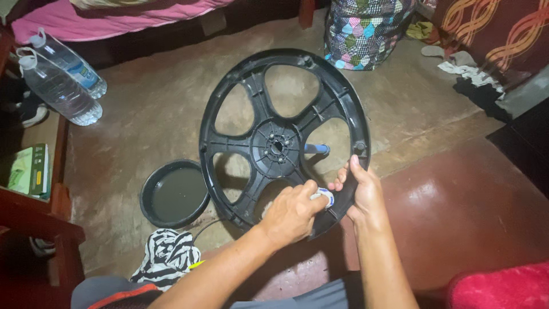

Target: The person scrubs a black plastic fan cover with a yellow toothbrush, then wipes it with a cloth dipped in a basin of water. The person repeatedly scrubs and wipes the cover, rotating it to clean different sections.

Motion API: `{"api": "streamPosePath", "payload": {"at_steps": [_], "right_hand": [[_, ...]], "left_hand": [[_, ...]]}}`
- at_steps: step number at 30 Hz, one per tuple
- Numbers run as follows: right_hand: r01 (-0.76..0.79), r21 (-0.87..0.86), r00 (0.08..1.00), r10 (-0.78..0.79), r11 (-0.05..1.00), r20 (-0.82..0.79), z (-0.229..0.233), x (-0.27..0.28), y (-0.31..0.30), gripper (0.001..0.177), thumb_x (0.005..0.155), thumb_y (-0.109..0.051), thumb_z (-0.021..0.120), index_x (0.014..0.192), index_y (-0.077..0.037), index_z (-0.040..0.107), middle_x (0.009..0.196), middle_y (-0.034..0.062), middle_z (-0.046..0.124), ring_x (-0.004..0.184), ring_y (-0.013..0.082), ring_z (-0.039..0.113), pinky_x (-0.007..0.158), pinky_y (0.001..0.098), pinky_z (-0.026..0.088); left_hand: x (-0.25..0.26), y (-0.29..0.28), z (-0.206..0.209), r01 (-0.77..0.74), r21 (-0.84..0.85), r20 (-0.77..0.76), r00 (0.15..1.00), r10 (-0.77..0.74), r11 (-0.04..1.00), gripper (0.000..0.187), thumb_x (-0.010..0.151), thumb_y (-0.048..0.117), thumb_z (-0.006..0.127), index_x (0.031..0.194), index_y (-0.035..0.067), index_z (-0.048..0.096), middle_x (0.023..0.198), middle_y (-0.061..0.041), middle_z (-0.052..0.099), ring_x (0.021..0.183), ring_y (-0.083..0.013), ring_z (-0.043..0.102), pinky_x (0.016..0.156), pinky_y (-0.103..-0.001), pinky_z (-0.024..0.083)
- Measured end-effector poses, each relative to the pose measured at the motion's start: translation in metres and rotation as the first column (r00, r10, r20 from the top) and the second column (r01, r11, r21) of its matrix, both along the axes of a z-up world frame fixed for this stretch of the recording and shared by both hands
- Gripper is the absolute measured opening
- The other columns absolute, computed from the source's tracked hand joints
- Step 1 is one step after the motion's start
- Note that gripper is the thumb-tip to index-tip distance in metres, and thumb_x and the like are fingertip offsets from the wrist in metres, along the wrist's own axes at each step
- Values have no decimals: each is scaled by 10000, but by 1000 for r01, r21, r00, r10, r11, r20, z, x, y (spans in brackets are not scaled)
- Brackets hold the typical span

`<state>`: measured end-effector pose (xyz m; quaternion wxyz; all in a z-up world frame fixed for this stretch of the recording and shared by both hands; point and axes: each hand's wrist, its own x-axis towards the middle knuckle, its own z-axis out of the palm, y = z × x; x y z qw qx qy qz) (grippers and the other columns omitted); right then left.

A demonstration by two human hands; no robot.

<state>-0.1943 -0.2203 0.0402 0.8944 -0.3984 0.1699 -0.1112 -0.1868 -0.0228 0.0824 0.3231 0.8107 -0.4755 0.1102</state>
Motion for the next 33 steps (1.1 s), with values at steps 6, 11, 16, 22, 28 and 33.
{"api": "streamPosePath", "payload": {"at_steps": [6, 11, 16, 22, 28, 33], "right_hand": [[-161, -145, 985, 150, 976, -88, 13, 17, 8, 219, 981, -286, 624, 953, -86, 540, 658, 57, 538, 524, 187, 531, 580, 388, 535], [-302, -248, 946, 257, 920, -200, 34, 42, 6, 193, 986, -254, 621, 993, -72, 557, 662, 51, 540, 503, 164, 516, 558, 370, 540], [-419, -293, 895, 336, 859, -294, 46, 58, 7, 171, 966, -233, 629, 1007, -71, 595, 646, 45, 537, 484, 154, 508, 536, 365, 535], [-558, -502, 830, 424, 661, -363, 45, 74, 21, 237, 956, -231, 674, 864, -17, 634, 616, 68, 570, 451, 161, 521, 480, 351, 506], [-663, -605, 746, 452, 441, -489, 32, 87, 46, 247, 904, -240, 736, 794, -27, 676, 593, 41, 558, 443, 152, 526, 430, 327, 445], [-729, -608, 675, 477, 314, -563, 25, 103, 57, 296, 868, -253, 784, 759, -4, 665, 586, 52, 572, 444, 158, 544, 417, 337, 463]], "left_hand": [[33, 2, -3, 31, 275, -168, 986, 17, 961, 173, 783, 100, 622, 913, 111, 735, 1011, -136, 650, 813, -370, 679, 744, -478, 550], [65, 37, -19, -56, 67, -260, 963, 72, 996, 160, 827, 137, 623, 919, 70, 736, 935, -148, 662, 919, -366, 673, 814, -461, 535], [86, 69, -42, -139, -127, -405, 911, 77, 982, 242, 826, 156, 703, 1038, 54, 759, 896, -142, 666, 886, -314, 674, 790, -384, 528], [96, 95, -44, -301, -260, -583, 806, 99, 918, 248, 851, 140, 721, 1071, 35, 767, 895, -71, 661, 852, -175, 642, 772, -287, 491], [98, 110, -39, -342, -300, -614, 784, 95, 890, 216, 870, 110, 721, 1063, 23, 765, 899, -36, 644, 839, -128, 626, 752, -266, 479], [93, 113, -47, -340, -301, -691, 721, 42, 891, 221, 873, 109, 721, 1067, 21, 778, 915, -17, 633, 858, -113, 622, 775, -259, 487]]}}
